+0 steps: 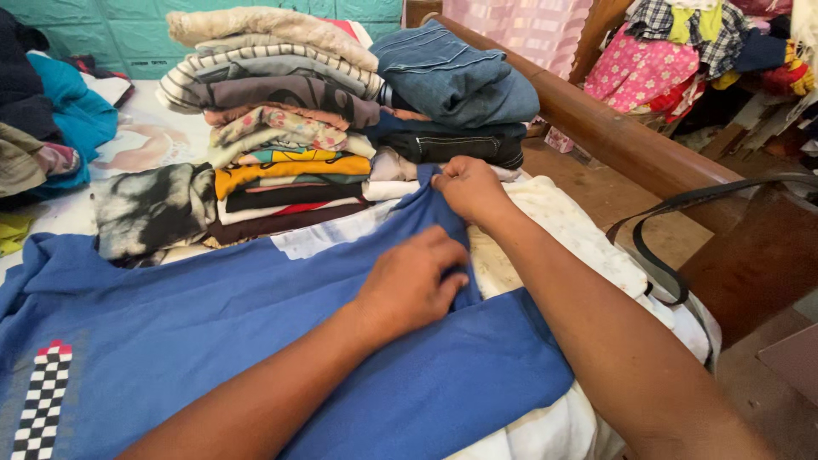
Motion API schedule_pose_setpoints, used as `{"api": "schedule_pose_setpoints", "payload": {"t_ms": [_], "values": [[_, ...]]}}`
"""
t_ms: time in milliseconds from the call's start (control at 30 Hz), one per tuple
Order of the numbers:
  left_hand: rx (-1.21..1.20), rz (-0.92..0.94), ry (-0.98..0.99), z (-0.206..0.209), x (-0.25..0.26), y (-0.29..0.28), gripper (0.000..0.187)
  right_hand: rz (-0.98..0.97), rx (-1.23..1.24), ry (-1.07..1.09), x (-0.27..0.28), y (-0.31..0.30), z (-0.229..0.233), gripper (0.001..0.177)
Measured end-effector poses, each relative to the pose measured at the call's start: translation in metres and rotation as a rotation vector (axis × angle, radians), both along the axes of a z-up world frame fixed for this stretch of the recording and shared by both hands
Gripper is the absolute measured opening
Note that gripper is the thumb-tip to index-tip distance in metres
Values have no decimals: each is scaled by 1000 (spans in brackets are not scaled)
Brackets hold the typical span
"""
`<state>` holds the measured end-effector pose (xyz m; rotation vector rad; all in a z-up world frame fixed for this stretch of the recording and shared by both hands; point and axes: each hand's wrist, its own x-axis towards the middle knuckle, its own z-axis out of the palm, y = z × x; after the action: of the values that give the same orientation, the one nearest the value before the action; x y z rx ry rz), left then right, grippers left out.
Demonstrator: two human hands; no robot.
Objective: The person folds a light-colored patterned cloth and places it on a stack. Then the person unfolds a blue t-shirt, smooths it out, and folds it neatly on the bed.
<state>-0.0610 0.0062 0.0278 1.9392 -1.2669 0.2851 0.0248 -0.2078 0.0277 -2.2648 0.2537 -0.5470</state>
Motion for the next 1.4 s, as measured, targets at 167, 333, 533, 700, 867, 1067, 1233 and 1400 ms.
{"api": "schedule_pose_setpoints", "payload": {"t_ms": [167,333,533,700,867,1067,1233,1400], "values": [[100,-294,26,-11,-5,-7,20,212,369,334,-16,-2,17,25],[88,-314,-2,-19,-6,-8,34,172,273,152,-14,-3,14,16],[142,-269,91,-21,-5,-9,36,35,-123,140,-8,3,1,23],[60,30,121,-15,12,-4,27,62,-314,44,-6,0,-4,31],[600,387,280,0,37,19,58,-92,-237,119,-4,-11,-3,30],[552,221,261,-21,13,70,90,-131,-466,129,-17,7,4,39],[549,405,240,-25,15,107,94,-182,-459,76,-32,27,11,53],[505,476,222,-29,13,127,93,-157,-447,77,-27,31,6,50]]}}
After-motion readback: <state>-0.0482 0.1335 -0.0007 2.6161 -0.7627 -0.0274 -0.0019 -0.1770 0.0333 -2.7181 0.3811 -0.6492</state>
